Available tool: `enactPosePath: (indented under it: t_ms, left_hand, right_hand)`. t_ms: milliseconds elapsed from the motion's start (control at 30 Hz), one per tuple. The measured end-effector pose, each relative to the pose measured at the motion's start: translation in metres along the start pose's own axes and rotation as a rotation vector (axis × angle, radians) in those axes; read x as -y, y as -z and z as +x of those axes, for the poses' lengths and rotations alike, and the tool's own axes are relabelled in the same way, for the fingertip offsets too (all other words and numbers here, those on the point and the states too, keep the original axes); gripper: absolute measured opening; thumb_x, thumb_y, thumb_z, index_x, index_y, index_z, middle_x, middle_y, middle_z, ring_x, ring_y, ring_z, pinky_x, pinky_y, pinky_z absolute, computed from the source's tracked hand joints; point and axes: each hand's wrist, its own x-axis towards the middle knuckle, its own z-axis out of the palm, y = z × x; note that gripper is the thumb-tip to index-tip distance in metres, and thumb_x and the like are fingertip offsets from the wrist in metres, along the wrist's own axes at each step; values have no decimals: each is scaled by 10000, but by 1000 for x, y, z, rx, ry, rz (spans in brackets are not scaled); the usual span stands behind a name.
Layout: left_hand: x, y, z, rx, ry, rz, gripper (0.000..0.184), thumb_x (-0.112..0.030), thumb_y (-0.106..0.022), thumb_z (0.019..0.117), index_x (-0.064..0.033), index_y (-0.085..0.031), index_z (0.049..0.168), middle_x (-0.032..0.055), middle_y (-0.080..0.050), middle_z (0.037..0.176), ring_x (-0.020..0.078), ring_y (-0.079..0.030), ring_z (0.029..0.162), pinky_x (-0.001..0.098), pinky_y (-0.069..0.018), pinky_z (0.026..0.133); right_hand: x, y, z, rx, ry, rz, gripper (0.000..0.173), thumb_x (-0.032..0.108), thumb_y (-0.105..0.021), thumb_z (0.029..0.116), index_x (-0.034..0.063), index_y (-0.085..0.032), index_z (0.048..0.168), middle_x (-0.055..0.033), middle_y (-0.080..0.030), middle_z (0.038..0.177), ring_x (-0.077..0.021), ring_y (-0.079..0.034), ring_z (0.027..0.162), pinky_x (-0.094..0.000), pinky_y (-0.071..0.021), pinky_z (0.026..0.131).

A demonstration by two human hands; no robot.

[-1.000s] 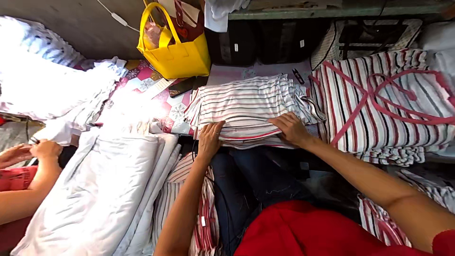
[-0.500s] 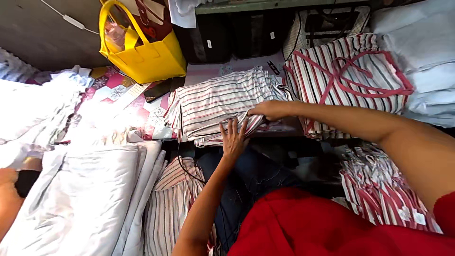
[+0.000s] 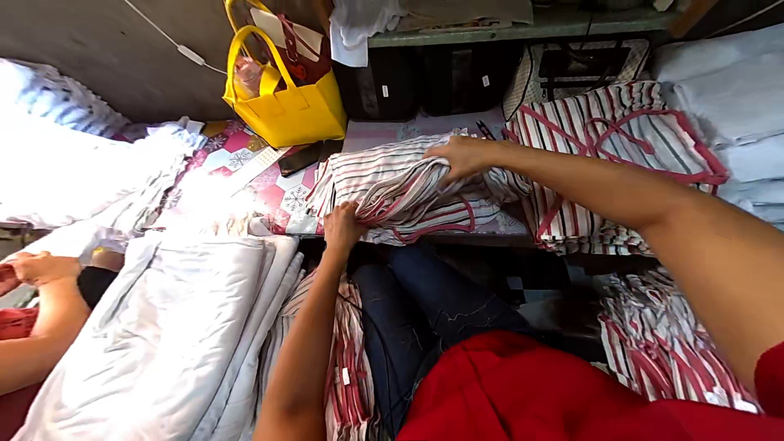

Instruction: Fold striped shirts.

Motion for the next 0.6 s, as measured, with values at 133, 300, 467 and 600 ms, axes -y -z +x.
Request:
enactPosePath:
  t_ms: [133,300,467,600]
  left_hand:
    - [-10,69,21,-12,23,94,413,-55,-733,879,35,-632,1269,314,-605,1303,561,-611,1124,772,-464,833]
    - [-43,141,18,-75,42,174,526,-34,-747,851,34,-547,1333,325,-610,1275,575,-599,1135,777,-440,860]
    - [-126,73,-24,-416,-155,-81,1106,-350,-924,720,-14,-324,1586,271,-345,1608,494,-343,1468,775,-224,1135]
    - [-127,-34,-1,-776,-85,13,983,-274,-846,761,-27,-339,1566,297,-355,1581,495,-418,1415,780,-221,1118]
  right_hand:
    - [37,13,-10,221,56,-379,715,168,-792,877,102,-479,1517,-275,-657,1119,-486,-650,961,-660,-478,869]
    - [54,87,-8,-29,-76,-309,289,136,-748,899,10,-649,1139,-275,-675,918,-515,-660,921,-703,-489,794]
    - [79,138,9,-26,-26,-213,184,164,-740,916,1,-669,962,-187,-651,849,-382,-651,852,-602,-491,745]
    - [102,138,22,36,42,-309,168,180,-726,932,27,-695,995,-172,-664,876,-377,-659,886,-605,-505,759]
